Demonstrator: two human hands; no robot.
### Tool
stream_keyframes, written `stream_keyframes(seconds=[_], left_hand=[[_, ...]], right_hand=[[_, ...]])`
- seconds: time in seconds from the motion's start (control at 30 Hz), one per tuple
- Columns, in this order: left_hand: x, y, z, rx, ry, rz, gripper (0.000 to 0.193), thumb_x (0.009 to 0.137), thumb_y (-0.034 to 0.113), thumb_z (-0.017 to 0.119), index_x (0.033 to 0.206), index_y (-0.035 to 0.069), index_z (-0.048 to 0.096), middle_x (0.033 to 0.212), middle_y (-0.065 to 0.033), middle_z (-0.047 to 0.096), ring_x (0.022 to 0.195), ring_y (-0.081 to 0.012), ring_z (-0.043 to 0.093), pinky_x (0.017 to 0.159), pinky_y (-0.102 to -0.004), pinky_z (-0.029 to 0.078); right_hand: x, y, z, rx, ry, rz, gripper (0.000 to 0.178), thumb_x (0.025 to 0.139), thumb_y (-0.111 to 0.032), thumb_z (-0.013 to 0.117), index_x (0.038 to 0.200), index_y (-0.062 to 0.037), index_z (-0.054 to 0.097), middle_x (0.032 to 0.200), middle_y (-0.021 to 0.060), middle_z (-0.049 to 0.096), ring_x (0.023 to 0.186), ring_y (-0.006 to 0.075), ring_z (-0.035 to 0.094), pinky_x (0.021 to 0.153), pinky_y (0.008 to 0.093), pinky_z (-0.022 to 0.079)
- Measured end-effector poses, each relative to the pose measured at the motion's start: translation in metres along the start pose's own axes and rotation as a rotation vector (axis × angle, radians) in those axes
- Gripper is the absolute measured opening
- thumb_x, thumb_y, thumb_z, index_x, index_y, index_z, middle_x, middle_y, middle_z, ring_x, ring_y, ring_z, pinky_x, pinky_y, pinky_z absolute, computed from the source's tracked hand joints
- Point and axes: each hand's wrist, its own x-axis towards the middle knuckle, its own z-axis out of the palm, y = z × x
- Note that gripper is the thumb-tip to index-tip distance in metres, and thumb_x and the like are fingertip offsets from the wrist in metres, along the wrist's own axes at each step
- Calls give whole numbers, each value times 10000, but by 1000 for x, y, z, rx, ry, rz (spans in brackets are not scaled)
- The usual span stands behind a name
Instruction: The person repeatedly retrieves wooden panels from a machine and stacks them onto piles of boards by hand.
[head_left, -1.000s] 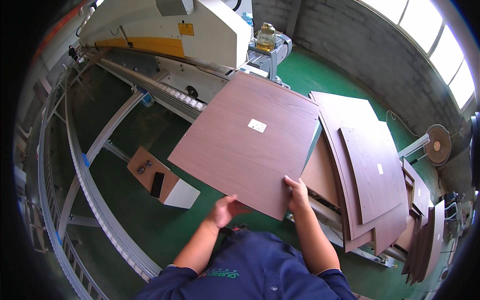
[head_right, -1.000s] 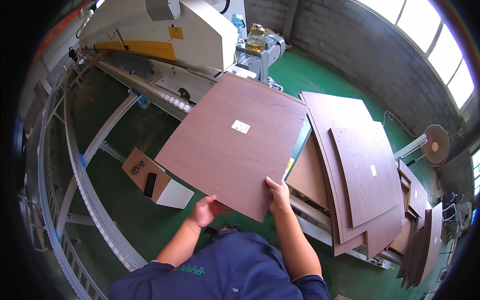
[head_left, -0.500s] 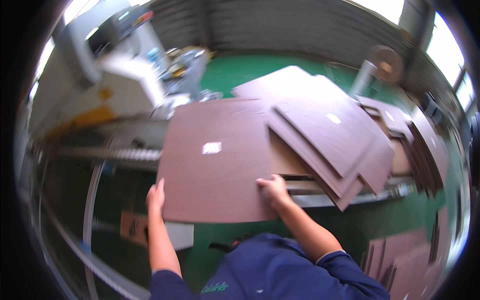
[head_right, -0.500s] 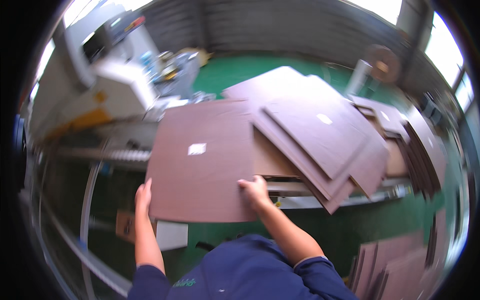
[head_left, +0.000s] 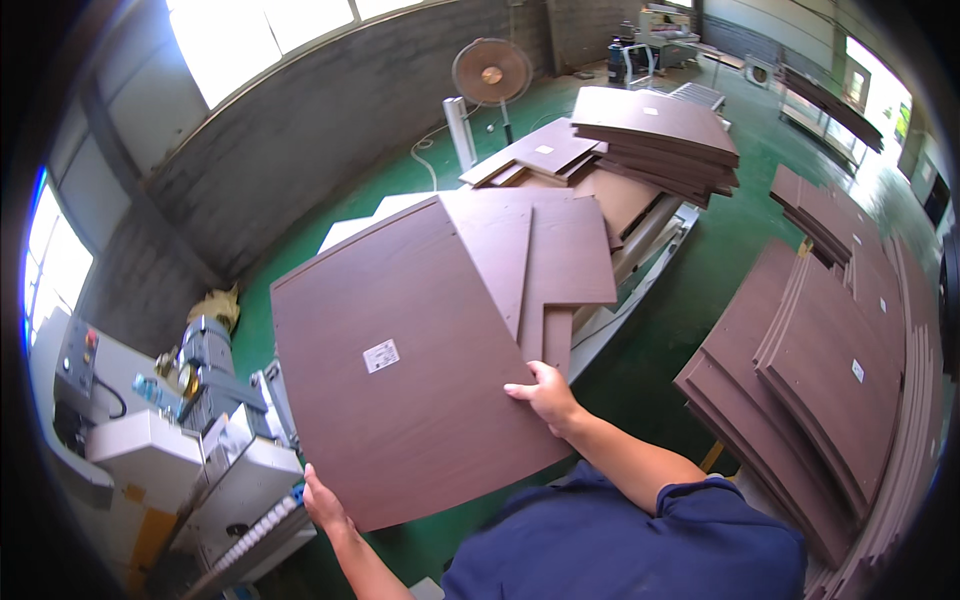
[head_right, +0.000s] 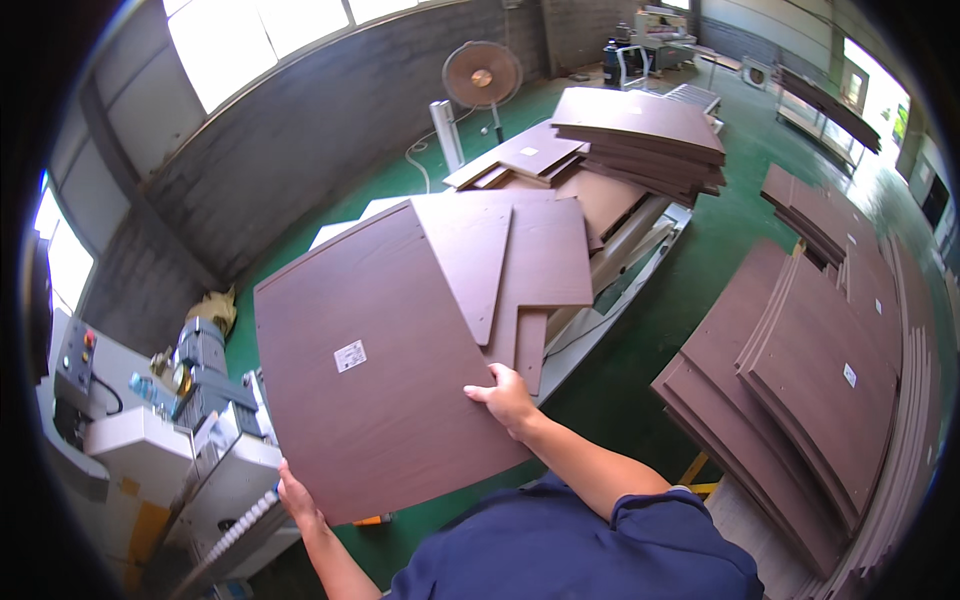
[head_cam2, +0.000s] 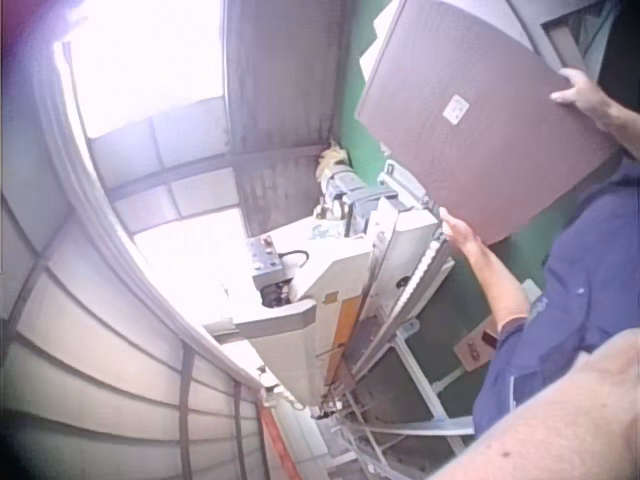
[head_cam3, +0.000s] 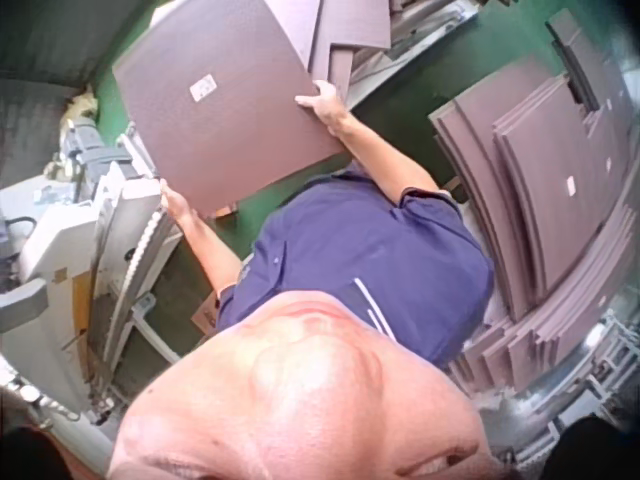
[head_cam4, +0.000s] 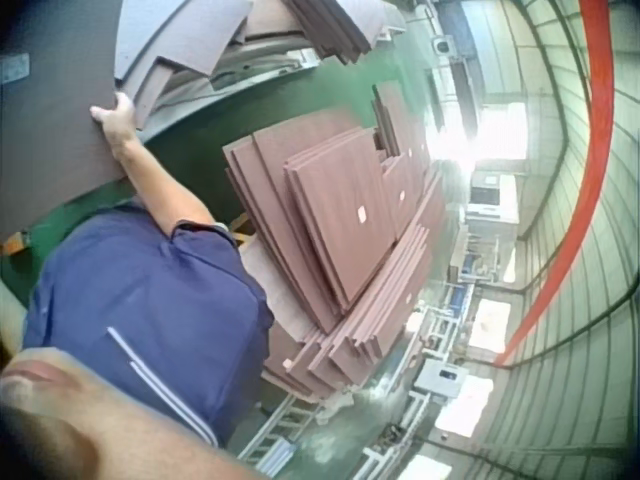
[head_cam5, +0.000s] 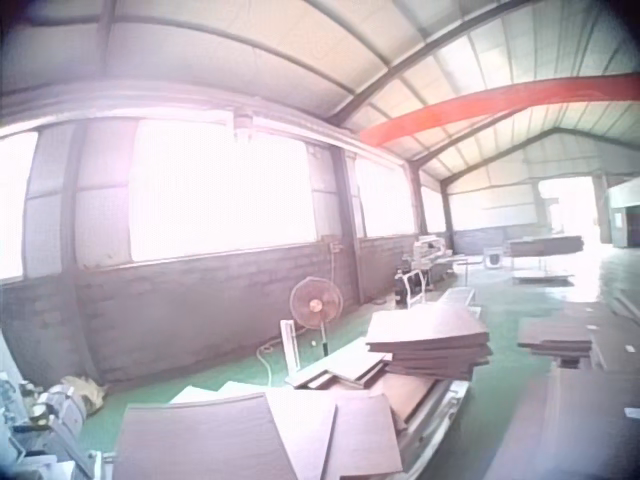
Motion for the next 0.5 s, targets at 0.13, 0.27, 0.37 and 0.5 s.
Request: stream_keyframes(seconds=[0.13, 0.27, 0.37, 0.5], left_hand=[[-8, 37, 106, -106, -225, 104, 502, 951, 389, 449, 1071, -61, 635, 1002, -109, 673, 893, -193, 629, 798, -307, 484], [-19, 63, 220, -111, -399, 184, 467, 954, 342, 460, 1086, -73, 627, 982, -106, 676, 878, -185, 627, 782, -301, 488], [-34, 83, 306, -93, -552, 182, 469, 950, 337, 467, 1084, -81, 631, 1001, -124, 673, 926, -190, 612, 822, -297, 471], [-49, 94, 403, 97, -643, 194, 542, 926, 427, 475, 1104, -59, 635, 1044, -172, 667, 989, -243, 607, 879, -336, 442]], right_hand=[[-3, -40, -73, 120, 145, -104, 355, 821, -20, 643, 1139, 81, 521, 1042, 160, 631, 915, 213, 629, 824, 326, 509], [-3, -76, -151, 206, 276, -162, 342, 821, -8, 616, 1137, 73, 515, 1062, 157, 627, 951, 224, 623, 876, 342, 484], [-6, -100, -199, 271, 377, -247, 340, 820, -18, 610, 1133, 76, 515, 1084, 173, 621, 979, 243, 612, 897, 356, 472], [-7, -117, -257, 270, 527, -261, 309, 826, -31, 592, 1111, 77, 539, 1091, 176, 616, 990, 250, 601, 907, 360, 460]])
